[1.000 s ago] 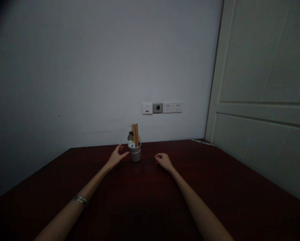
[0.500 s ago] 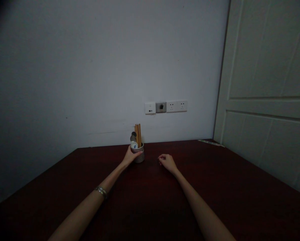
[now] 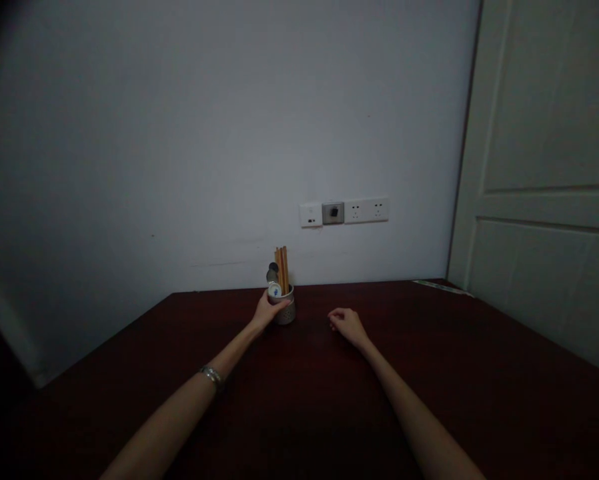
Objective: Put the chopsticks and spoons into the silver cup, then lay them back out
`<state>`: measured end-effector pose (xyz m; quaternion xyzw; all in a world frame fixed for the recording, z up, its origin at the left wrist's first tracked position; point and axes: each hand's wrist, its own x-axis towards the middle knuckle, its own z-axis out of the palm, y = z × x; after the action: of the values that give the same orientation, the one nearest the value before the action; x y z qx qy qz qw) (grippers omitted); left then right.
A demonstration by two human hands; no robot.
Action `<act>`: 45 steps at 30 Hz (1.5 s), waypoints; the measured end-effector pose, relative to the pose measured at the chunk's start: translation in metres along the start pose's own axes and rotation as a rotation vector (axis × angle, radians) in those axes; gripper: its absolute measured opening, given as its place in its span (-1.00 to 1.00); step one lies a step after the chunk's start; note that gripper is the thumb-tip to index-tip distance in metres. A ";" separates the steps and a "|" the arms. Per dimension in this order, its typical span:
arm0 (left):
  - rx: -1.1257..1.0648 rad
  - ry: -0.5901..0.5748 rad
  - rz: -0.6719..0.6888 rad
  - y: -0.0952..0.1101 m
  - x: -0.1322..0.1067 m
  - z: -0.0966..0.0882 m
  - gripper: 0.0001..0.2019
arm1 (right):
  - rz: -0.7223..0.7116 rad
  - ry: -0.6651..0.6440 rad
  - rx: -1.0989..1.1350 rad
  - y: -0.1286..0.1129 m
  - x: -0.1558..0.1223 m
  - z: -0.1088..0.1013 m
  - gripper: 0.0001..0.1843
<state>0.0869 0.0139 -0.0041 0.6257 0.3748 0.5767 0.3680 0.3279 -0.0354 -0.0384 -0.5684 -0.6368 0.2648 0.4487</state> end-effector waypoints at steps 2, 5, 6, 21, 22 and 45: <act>0.015 0.024 -0.001 0.004 -0.001 -0.012 -0.44 | 0.000 -0.003 -0.003 -0.002 -0.001 0.000 -0.75; 0.070 0.074 -0.001 0.013 -0.003 -0.038 -0.45 | -0.004 -0.002 -0.007 -0.003 -0.003 -0.002 -0.75; 0.090 0.094 0.001 0.015 -0.003 -0.049 -0.45 | -0.005 -0.002 -0.011 -0.002 -0.003 -0.002 -0.75; 0.367 0.412 -0.025 0.029 -0.042 -0.226 -0.39 | 0.045 -0.034 -0.003 0.008 0.000 -0.005 -0.70; 0.373 0.430 -0.031 0.028 -0.045 -0.232 -0.38 | 0.048 -0.035 0.001 0.011 0.001 -0.006 -0.70; 0.355 0.525 -0.043 0.013 -0.065 -0.259 -0.35 | 0.184 -0.044 -0.017 -0.001 -0.004 -0.007 -0.78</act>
<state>-0.1743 -0.0429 -0.0045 0.5018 0.5650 0.6362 0.1557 0.3335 -0.0411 -0.0349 -0.6223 -0.5938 0.3120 0.4034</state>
